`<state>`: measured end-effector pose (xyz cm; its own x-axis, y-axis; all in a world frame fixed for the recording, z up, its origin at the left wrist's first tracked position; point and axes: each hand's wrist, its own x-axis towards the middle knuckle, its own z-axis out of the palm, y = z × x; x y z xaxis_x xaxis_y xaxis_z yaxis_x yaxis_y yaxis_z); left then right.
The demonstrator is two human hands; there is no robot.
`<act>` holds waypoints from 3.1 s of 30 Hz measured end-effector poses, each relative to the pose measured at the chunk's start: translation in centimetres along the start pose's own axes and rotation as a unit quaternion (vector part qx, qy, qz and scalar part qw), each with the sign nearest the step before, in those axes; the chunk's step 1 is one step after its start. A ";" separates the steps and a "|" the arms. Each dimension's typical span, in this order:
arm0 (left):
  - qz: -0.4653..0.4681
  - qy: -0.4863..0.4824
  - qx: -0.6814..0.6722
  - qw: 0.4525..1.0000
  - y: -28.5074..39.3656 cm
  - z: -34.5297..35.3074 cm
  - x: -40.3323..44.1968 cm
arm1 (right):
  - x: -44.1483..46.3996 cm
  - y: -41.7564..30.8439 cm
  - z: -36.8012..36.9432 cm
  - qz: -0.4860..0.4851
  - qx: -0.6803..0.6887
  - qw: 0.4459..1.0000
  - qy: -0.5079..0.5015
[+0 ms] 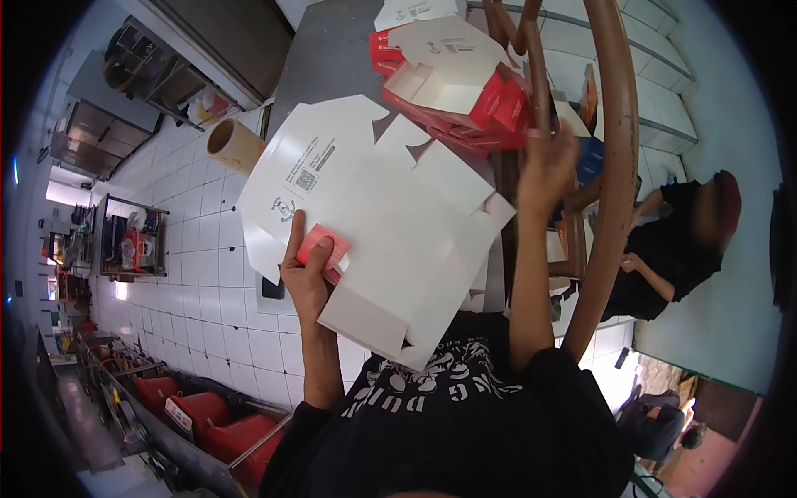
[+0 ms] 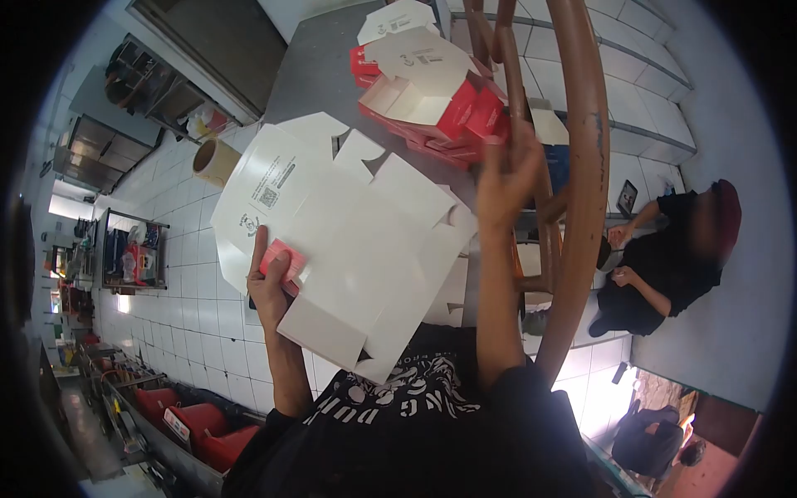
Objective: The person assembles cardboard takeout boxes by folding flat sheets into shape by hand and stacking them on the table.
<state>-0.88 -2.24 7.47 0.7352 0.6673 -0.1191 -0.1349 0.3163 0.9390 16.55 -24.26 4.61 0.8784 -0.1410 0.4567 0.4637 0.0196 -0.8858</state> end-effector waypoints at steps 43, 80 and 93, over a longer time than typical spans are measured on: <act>0.005 -0.035 0.042 0.998 1.6 -1.4 0.2 | 0.7 1.7 3.7 0.006 -0.374 0.927 -0.036; 0.065 0.127 -0.089 0.986 5.4 1.2 2.8 | -11.1 -2.2 0.0 0.051 0.273 0.871 -0.404; 0.056 0.081 -0.089 0.991 5.0 1.2 2.4 | -9.8 -4.3 1.6 0.223 0.303 0.892 -0.251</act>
<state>1.00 0.08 12.27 0.5949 0.7997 -0.0812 -0.3346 0.3381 0.8796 6.09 -21.37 4.10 0.8617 0.4725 0.1847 -0.1007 0.5161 -0.8506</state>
